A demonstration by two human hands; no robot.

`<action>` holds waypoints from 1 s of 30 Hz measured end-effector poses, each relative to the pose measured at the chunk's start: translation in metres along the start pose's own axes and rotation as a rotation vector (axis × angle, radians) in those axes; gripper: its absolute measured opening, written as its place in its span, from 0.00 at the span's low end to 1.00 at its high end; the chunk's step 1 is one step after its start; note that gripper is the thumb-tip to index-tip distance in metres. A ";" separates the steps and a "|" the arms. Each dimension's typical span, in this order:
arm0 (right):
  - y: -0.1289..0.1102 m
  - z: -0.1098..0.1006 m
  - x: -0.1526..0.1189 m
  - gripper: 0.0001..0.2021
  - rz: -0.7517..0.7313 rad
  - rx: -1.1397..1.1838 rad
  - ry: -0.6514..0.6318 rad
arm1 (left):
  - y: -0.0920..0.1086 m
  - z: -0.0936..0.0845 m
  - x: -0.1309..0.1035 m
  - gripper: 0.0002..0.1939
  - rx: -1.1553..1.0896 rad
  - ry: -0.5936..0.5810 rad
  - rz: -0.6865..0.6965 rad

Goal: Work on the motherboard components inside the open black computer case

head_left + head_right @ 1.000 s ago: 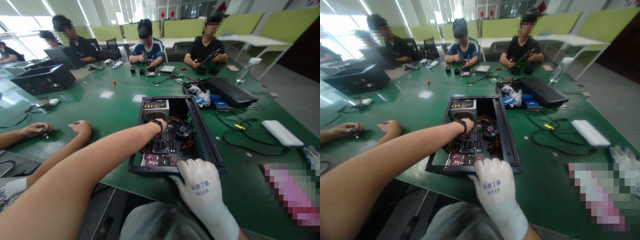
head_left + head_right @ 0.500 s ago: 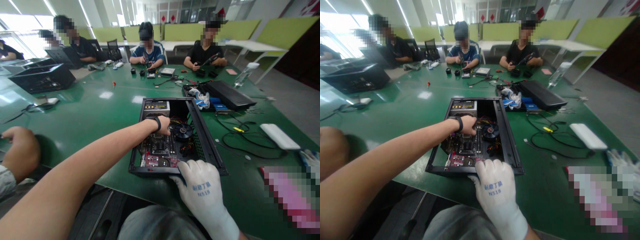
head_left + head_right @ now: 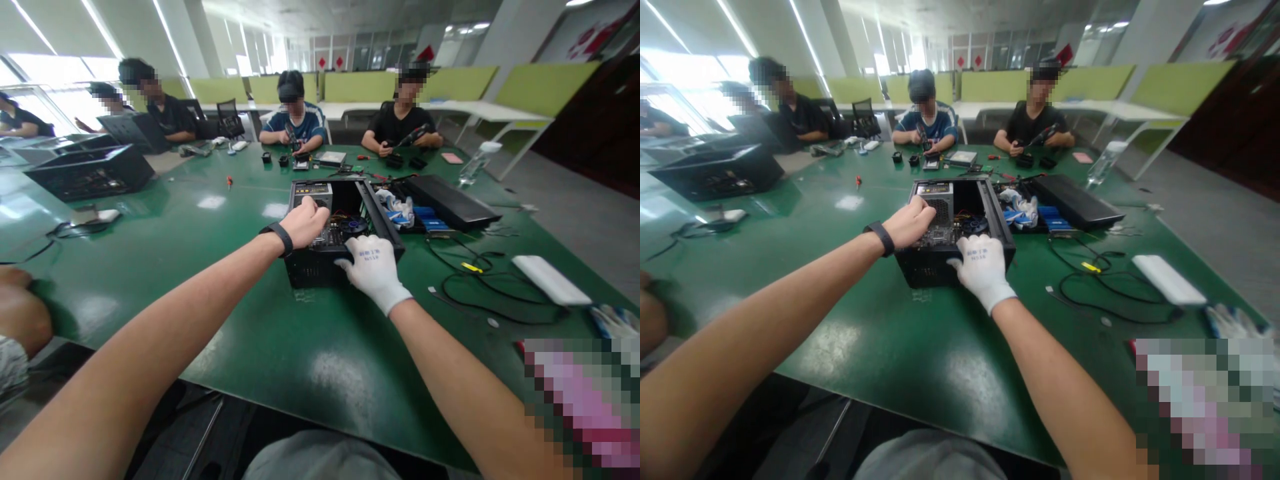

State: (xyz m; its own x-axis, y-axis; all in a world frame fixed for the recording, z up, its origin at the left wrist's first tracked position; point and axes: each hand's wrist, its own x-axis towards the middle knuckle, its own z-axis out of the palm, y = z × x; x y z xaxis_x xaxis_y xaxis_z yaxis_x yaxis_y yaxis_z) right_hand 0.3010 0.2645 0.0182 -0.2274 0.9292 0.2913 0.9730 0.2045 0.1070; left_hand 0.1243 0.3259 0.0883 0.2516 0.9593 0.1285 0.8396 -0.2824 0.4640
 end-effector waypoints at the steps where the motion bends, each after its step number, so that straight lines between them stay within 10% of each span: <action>1: 0.002 0.004 0.014 0.22 0.005 -0.003 -0.003 | -0.003 -0.001 -0.001 0.16 -0.022 0.018 -0.012; 8: 0.011 0.020 0.087 0.26 0.050 -0.012 -0.057 | -0.016 -0.005 -0.011 0.12 -0.095 0.084 -0.063; 14: 0.010 0.016 0.092 0.24 0.049 -0.012 -0.075 | -0.026 -0.003 -0.020 0.14 0.030 0.140 -0.023; 23: -0.011 0.000 0.017 0.23 -0.002 -0.005 -0.021 | -0.018 -0.012 -0.014 0.20 0.204 0.058 0.149; 30: -0.025 -0.020 -0.062 0.20 -0.016 0.005 -0.027 | -0.011 0.015 -0.010 0.22 0.367 -0.158 0.165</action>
State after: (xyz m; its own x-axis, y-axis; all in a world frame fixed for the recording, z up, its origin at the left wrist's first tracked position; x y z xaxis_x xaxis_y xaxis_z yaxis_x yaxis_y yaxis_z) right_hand 0.2896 0.1957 0.0161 -0.2420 0.9336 0.2642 0.9694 0.2209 0.1072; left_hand 0.1205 0.3193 0.0687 0.4439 0.8957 0.0259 0.8902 -0.4441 0.1020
